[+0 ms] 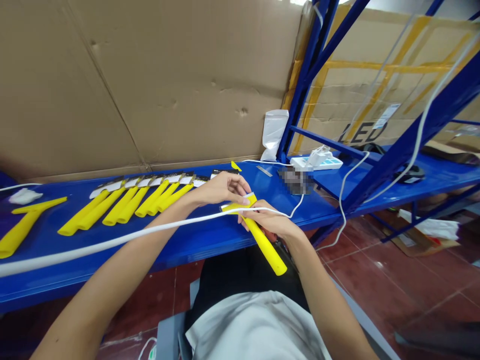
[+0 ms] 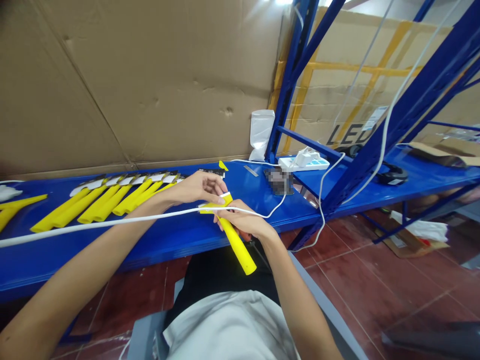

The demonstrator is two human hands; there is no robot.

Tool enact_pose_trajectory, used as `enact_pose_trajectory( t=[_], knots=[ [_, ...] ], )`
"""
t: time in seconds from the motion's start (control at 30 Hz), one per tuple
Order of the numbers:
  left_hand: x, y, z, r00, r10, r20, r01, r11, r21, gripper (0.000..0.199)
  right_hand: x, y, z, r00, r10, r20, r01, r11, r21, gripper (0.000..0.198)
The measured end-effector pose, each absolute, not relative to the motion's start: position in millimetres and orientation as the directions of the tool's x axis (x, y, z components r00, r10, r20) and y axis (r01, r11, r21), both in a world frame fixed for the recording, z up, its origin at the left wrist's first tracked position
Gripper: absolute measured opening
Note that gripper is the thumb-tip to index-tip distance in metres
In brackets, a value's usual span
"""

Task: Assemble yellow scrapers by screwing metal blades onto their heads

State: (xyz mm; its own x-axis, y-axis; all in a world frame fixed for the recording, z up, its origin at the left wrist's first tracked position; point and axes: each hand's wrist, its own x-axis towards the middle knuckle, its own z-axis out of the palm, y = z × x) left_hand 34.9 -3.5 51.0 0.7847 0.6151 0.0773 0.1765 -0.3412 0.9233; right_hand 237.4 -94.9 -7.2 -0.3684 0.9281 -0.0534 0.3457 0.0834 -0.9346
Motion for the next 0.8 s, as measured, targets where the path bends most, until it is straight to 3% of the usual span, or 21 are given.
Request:
enact_pose_trajectory(
  t=[0.2, 0.37, 0.5, 0.7, 0.8],
  knots=[
    [23, 8, 54, 0.816, 0.578, -0.015, 0.249, -0.327, 0.912, 0.037, 233, -90, 8, -0.504, 0.845, -0.179, 0.407, 0.050, -0.912, 0.049],
    [12, 14, 63, 0.858, 0.512, -0.047, 0.292, -0.409, 0.865, 0.030, 228, -87, 17, -0.585, 0.788, -0.189, 0.419, 0.095, -0.903, 0.053],
    [7, 13, 70, 0.879, 0.475, -0.045, 0.293, -0.463, 0.837, 0.029, 223, -86, 18, -0.640, 0.732, -0.233, 0.384, 0.043, -0.922, 0.054],
    [10, 20, 85, 0.860, 0.502, -0.090, 0.346, -0.445, 0.826, 0.026, 220, -79, 25, -0.653, 0.742, -0.149, 0.313, 0.085, -0.946, 0.056],
    [16, 32, 99, 0.794, 0.608, 0.015, 0.333, -0.455, 0.826, 0.029, 223, -62, 38, -0.552, 0.833, -0.044, 0.277, 0.133, -0.952, 0.049]
  ],
)
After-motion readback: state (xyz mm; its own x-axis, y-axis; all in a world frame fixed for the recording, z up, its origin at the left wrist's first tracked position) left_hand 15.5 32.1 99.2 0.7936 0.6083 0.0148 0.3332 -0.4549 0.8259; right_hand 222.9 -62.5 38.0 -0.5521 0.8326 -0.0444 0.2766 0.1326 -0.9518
